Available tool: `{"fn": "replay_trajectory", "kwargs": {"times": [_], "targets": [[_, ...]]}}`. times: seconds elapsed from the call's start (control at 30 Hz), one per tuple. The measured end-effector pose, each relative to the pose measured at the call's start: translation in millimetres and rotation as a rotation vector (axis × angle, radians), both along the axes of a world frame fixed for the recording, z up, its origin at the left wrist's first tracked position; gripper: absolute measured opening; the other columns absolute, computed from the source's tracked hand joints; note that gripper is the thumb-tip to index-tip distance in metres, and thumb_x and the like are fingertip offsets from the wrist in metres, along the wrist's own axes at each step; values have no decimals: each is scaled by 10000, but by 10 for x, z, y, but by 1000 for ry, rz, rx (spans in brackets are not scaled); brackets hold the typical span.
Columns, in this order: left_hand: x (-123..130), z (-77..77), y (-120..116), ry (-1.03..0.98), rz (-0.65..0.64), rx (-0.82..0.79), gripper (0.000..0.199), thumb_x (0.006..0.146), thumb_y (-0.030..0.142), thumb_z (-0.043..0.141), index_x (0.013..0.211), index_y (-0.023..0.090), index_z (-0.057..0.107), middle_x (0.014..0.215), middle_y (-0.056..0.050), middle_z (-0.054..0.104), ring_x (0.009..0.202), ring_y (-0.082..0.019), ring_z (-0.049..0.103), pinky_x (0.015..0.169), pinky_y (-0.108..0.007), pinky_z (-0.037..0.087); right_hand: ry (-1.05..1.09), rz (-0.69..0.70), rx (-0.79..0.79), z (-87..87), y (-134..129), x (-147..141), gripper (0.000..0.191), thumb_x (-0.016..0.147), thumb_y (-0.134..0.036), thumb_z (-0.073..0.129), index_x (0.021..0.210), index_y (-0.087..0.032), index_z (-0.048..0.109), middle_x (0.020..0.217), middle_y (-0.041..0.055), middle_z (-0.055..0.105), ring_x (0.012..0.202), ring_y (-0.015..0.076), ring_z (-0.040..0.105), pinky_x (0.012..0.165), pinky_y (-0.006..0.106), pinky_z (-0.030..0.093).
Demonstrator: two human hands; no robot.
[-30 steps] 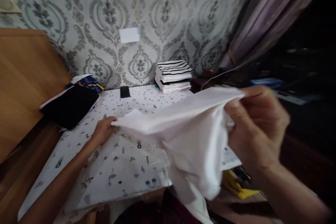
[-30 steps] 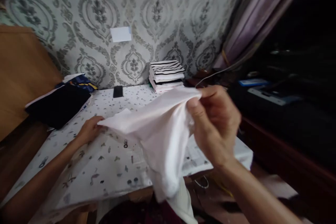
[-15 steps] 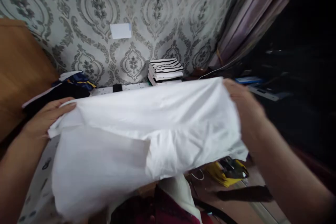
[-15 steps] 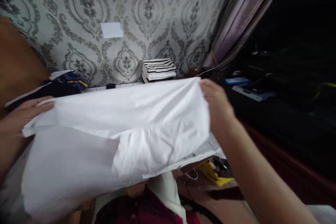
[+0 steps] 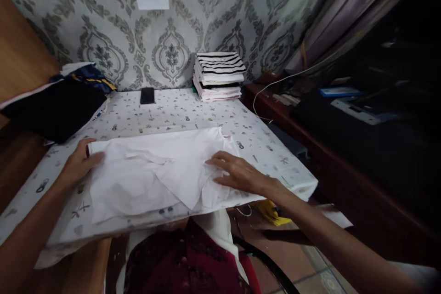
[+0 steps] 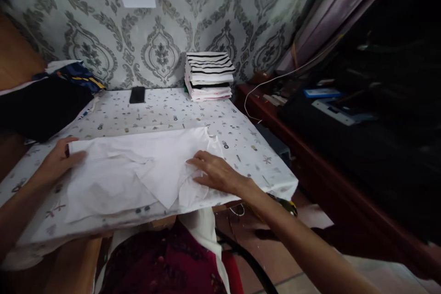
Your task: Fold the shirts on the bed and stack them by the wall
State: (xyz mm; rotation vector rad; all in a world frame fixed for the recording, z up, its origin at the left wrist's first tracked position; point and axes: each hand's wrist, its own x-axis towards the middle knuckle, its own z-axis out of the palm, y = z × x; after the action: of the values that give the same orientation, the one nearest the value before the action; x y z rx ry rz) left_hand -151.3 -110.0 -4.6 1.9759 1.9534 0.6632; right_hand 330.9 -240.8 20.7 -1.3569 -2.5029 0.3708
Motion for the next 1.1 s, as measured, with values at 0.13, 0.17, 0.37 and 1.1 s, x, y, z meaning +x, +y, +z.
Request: {"fn": "replay_trajectory", "kwargs": {"times": [0.13, 0.17, 0.37, 1.1], "targets": [[161, 17, -122, 26, 155, 16, 762, 768, 510, 538, 1433, 173, 380, 936, -29, 589, 728, -205, 550, 698, -324, 469, -116, 14, -3, -65, 58, -148, 211, 917, -127, 525, 1048, -200, 674, 1031, 97, 639, 919, 208, 623, 763, 341, 536], [183, 29, -136, 27, 163, 16, 765, 776, 490, 545, 1451, 180, 361, 924, -20, 578, 700, -193, 532, 687, -317, 458, -108, 13, 1, -87, 86, -168, 198, 920, -116, 511, 996, -189, 679, 996, 96, 641, 886, 206, 625, 744, 337, 532], [174, 59, -138, -119, 126, 34, 733, 798, 427, 552, 1464, 212, 336, 883, 19, 567, 650, -148, 468, 649, -265, 412, 150, 26, -15, 2, 178, -158, 235, 934, -143, 472, 990, -197, 695, 942, 69, 664, 788, 172, 634, 710, 308, 514], [196, 37, -16, -490, 193, 5, 716, 595, 655, 695, 1159, 264, 491, 828, 19, 610, 885, -240, 620, 831, -351, 498, 581, -647, 35, -224, 2590, 14, 259, 816, -195, 530, 1027, -167, 678, 1158, 132, 681, 1076, 274, 626, 1031, 441, 452]]}}
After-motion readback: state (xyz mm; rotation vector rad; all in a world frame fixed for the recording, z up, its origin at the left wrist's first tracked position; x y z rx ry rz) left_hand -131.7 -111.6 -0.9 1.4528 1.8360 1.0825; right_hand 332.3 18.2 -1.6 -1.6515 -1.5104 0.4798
